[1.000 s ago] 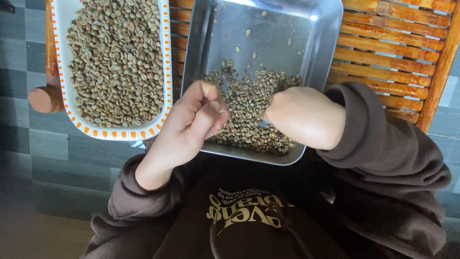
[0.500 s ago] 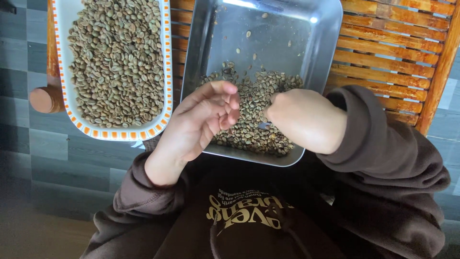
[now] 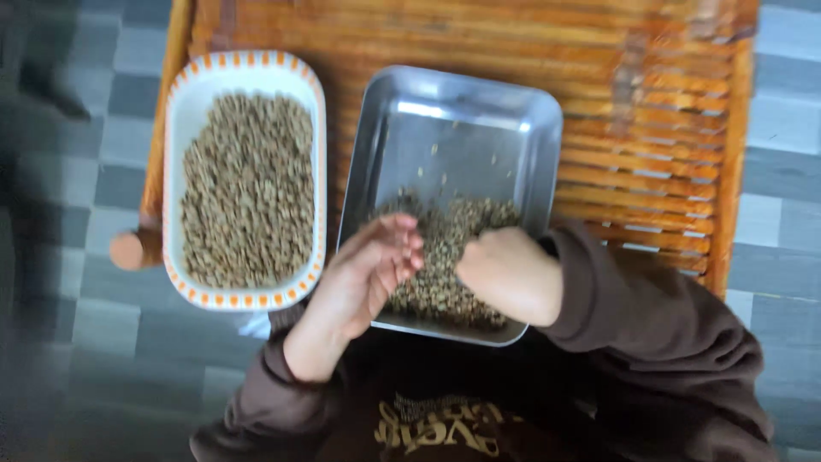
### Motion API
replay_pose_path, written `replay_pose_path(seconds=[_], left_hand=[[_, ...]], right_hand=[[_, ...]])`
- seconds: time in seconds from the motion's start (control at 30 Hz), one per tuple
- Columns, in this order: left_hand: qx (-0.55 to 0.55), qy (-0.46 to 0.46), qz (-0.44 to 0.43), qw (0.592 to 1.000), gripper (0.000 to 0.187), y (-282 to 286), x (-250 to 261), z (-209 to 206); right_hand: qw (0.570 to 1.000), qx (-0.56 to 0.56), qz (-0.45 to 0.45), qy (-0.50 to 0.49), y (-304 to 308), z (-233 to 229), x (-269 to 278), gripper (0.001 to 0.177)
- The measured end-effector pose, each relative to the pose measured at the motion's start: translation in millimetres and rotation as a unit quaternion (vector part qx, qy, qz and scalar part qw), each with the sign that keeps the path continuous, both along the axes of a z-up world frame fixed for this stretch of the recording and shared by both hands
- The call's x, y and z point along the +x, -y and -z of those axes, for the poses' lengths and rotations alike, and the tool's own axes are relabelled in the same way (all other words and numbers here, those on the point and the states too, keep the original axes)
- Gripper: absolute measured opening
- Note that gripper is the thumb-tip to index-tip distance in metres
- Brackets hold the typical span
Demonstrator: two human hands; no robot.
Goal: Sorting through green coffee beans in a metal tray and transferring them to a plastic bowl.
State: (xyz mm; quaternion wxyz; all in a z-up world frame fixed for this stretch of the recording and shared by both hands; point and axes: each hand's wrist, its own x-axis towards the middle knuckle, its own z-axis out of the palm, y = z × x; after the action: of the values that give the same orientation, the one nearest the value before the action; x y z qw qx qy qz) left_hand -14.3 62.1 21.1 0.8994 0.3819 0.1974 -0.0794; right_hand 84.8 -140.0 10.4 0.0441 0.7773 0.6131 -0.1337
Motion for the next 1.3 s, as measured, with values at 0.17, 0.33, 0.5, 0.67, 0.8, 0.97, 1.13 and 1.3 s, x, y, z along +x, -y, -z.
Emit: replay_pose_path(seconds=[0.17,0.33,0.5,0.67,0.8,0.97,1.13,1.3], left_hand=[[-0.008,-0.014,-0.001,1.000,0.038,-2.3,-2.3,0.0],[-0.095,-0.013,-0.015,0.995,0.037,-7.6,-9.4,-2.1],[-0.130,-0.030,-0.046,0.990,0.043,-4.3,-13.1,-6.5],[-0.172,-0.032,-0.038,0.984,0.046,1.1,-4.3,-2.8],[-0.235,-0.004,0.000,0.972,0.048,15.0,3.5,-3.8],[-0.268,0.024,0.002,0.963,0.048,32.9,3.5,4.0],[-0.236,0.078,-0.019,0.968,0.034,-1.3,-8.4,-12.3],[0.287,0.140,-0.140,0.937,0.037,-52.5,-31.9,-52.9]], right_hand=[[0.998,0.025,0.005,0.054,-1.9,-5.4,-10.5,0.008],[0.998,-0.037,0.037,0.028,-8.3,-18.1,-13.7,0.006],[0.999,-0.008,0.037,0.001,-9.9,-26.4,-7.8,0.013],[0.998,0.023,0.055,-0.029,-2.4,-69.0,20.6,0.012],[0.986,0.157,0.053,0.007,-3.0,-110.5,28.8,0.007],[0.967,0.246,0.006,-0.064,-14.4,-106.2,25.5,0.019],[0.963,0.254,0.042,-0.075,17.5,-92.9,36.9,0.018],[0.976,0.165,0.140,-0.012,52.0,-53.4,24.5,0.022]])
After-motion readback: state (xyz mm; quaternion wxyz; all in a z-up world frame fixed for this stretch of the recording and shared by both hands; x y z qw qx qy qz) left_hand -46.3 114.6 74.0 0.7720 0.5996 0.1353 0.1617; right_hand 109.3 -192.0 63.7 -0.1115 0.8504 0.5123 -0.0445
